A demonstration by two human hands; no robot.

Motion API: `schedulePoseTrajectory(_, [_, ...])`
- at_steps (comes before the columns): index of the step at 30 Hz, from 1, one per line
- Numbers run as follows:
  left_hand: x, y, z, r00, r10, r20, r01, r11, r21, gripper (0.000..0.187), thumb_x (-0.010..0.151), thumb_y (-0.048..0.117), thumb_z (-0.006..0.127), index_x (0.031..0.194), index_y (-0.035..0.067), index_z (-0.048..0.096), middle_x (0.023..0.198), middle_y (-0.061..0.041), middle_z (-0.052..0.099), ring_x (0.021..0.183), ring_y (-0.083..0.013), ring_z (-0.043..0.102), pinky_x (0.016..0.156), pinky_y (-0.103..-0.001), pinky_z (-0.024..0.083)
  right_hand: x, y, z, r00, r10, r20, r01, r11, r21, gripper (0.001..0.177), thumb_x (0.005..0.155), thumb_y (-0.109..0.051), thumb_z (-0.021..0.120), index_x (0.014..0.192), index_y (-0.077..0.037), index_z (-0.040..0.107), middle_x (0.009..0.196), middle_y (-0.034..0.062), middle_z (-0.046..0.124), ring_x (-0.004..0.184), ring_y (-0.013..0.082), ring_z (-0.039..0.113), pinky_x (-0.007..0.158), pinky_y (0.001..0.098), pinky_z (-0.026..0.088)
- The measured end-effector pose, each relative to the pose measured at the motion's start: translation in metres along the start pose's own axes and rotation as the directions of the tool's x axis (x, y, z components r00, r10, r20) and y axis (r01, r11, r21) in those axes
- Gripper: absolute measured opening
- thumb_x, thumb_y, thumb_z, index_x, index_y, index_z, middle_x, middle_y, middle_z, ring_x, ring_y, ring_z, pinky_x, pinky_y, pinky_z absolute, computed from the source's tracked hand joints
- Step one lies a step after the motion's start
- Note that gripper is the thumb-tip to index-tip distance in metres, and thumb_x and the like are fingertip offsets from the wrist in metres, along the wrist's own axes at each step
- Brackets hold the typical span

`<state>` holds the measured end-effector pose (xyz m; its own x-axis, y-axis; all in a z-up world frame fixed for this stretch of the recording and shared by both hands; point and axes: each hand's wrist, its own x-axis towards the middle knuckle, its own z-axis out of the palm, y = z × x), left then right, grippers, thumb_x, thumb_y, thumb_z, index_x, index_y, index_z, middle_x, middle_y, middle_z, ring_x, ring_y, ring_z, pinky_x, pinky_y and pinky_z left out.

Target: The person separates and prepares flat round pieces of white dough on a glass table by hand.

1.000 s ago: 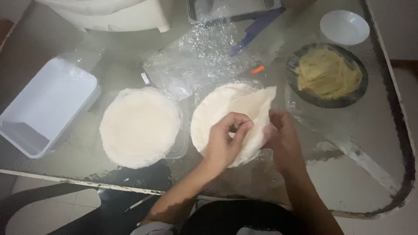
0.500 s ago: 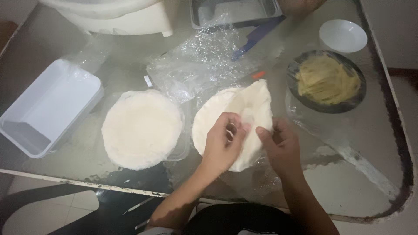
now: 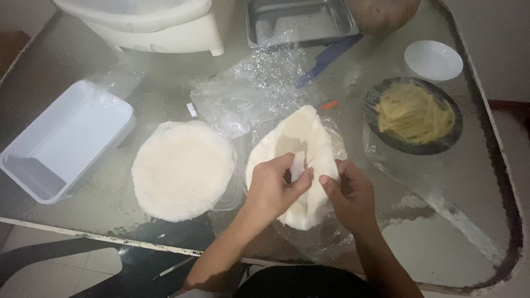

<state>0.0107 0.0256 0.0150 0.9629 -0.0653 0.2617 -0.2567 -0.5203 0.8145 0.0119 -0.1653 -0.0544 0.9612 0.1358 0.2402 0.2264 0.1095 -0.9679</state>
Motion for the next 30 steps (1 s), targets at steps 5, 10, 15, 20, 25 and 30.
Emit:
schedulePoseTrajectory(5, [-0.002, 0.007, 0.008, 0.987, 0.026, -0.161, -0.015, 0.998, 0.068, 0.03, 0.082, 0.026, 0.079, 0.071, 0.003, 0.063, 0.056, -0.012, 0.061, 0.046, -0.0248, 0.061, 0.048, -0.035, 0.049, -0.003, 0.006, 0.001, 0.998, -0.035, -0.055, 0.03, 0.996, -0.087, 0.022, 0.096, -0.003, 0.065, 0.118, 0.0, 0.065, 0.105, 0.0061, 0.069, 0.094, 0.009, 0.064, 0.082, 0.0268, 0.053])
schedulePoseTrajectory(10, [-0.003, 0.012, 0.007, 0.99, 0.017, -0.14, -0.012, 0.999, 0.037, 0.028, 0.081, 0.029, 0.08, 0.078, 0.004, 0.067, 0.063, -0.01, 0.065, 0.05, -0.0212, 0.063, 0.051, -0.034, 0.05, -0.009, 0.004, 0.008, 0.963, 0.14, -0.232, -0.151, 0.988, -0.031, 0.029, 0.095, -0.002, 0.059, 0.124, -0.001, 0.066, 0.096, 0.0094, 0.069, 0.074, 0.012, 0.06, 0.062, 0.0284, 0.049])
schedulePoseTrajectory(15, [-0.017, -0.006, 0.016, 0.981, 0.178, -0.081, -0.17, 0.98, 0.099, 0.02, 0.081, 0.024, 0.079, 0.091, 0.009, 0.071, 0.079, -0.003, 0.068, 0.062, -0.0149, 0.067, 0.053, -0.03, 0.053, -0.008, 0.02, 0.007, 0.922, 0.176, -0.344, -0.196, 0.98, -0.026, 0.025, 0.095, -0.009, 0.057, 0.119, -0.001, 0.06, 0.099, 0.0076, 0.069, 0.08, 0.0118, 0.066, 0.067, 0.0285, 0.058])
schedulePoseTrajectory(20, [-0.022, -0.043, 0.026, 0.962, 0.265, 0.072, -0.272, 0.878, 0.394, 0.009, 0.084, 0.017, 0.079, 0.087, 0.013, 0.072, 0.085, -0.004, 0.068, 0.078, -0.0224, 0.066, 0.065, -0.038, 0.052, -0.027, 0.016, -0.024, 0.889, 0.45, -0.083, -0.449, 0.823, -0.347, 0.018, 0.094, -0.017, 0.066, 0.097, 0.001, 0.07, 0.083, 0.0077, 0.067, 0.064, 0.016, 0.066, 0.056, 0.0341, 0.057])
schedulePoseTrajectory(25, [-0.027, -0.06, 0.022, 0.962, 0.237, 0.135, -0.268, 0.909, 0.318, 0.013, 0.085, 0.021, 0.079, 0.094, 0.012, 0.075, 0.091, -0.004, 0.069, 0.087, -0.0243, 0.064, 0.079, -0.041, 0.047, -0.043, -0.018, -0.039, 0.992, 0.095, 0.08, -0.027, 0.793, -0.609, 0.02, 0.093, -0.02, 0.063, 0.092, -0.003, 0.073, 0.062, 0.0044, 0.069, 0.052, 0.0124, 0.066, 0.05, 0.0312, 0.052])
schedulePoseTrajectory(30, [-0.032, -0.065, 0.007, 0.972, 0.201, 0.123, -0.226, 0.943, 0.246, 0.015, 0.08, 0.024, 0.081, 0.089, 0.013, 0.077, 0.087, -0.001, 0.07, 0.086, -0.023, 0.06, 0.084, -0.041, 0.037, 0.006, -0.031, -0.002, 0.851, -0.271, 0.45, 0.525, 0.402, -0.75, 0.024, 0.083, -0.023, 0.07, 0.1, -0.008, 0.077, 0.079, 0.0092, 0.068, 0.068, 0.0225, 0.065, 0.064, 0.0361, 0.052])
